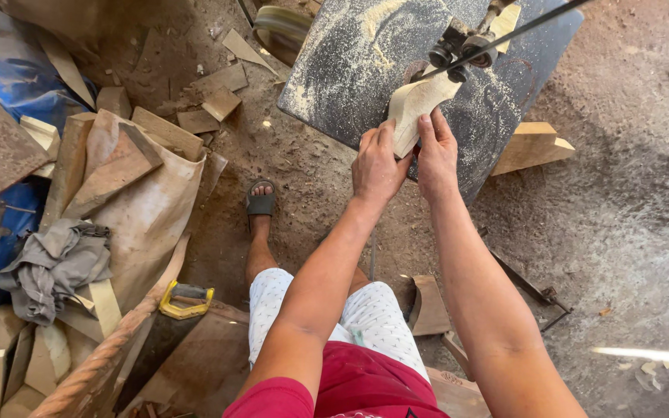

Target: The person cuts and shapes wooden blocks along marked lines using a bandsaw, turning and guiding each piece through the blade by hand.

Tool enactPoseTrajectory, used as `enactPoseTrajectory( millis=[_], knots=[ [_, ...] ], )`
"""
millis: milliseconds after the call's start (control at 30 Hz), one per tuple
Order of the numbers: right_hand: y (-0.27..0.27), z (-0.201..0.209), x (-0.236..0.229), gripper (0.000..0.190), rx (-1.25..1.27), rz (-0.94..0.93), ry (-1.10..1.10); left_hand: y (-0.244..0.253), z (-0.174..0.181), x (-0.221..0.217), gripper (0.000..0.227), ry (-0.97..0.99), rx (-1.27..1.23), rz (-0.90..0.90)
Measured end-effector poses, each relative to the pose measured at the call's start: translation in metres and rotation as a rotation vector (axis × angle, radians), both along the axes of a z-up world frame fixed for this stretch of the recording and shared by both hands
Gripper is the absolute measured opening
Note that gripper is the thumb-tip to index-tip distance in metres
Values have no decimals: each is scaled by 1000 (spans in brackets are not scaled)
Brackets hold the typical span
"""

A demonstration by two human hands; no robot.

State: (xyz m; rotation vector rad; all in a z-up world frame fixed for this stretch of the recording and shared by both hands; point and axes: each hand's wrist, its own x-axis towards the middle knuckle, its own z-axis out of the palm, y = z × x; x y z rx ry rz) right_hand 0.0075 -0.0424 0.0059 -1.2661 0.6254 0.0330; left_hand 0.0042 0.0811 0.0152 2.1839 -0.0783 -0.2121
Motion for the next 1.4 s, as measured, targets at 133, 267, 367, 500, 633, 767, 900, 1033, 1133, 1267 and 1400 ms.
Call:
enactPoseTrajectory(
  millis=[133,267,367,500,633,767,900,1033,1133,1267,1400],
  knots=[
    [2,12,3,52,-91,21,123,-7,-10,6,73,57,45,-45],
    [-6,11,-7,56,-6,3,78,-10,-7,-4,78,1,38,-69],
    [-19,13,-42,55,-42,4,98,-4,16,-23,77,-20,33,-99],
    [-19,31,-111,55,134,-64,222,28,55,-71,54,202,-158,-107],
    [2,72,-142,56,301,-174,18,55,96,-109,59,-140,-335,-188],
    [45,139,-159,68,139,-269,-291,74,136,-124,69,-323,-410,-362],
    [78,207,-181,84,26,-391,-354,99,176,-124,71,-242,-497,-610],
    [98,243,-202,95,-83,-350,-403,129,212,-107,103,544,-819,-725],
    [101,246,-212,84,117,-240,-269,138,222,-86,99,895,-1037,-837],
    [88,251,-217,77,-99,-98,-112,130,206,-93,77,1016,-960,-650],
    [56,241,-231,71,-480,16,49,91,160,-108,57,1078,-1040,-247]
  ],
)
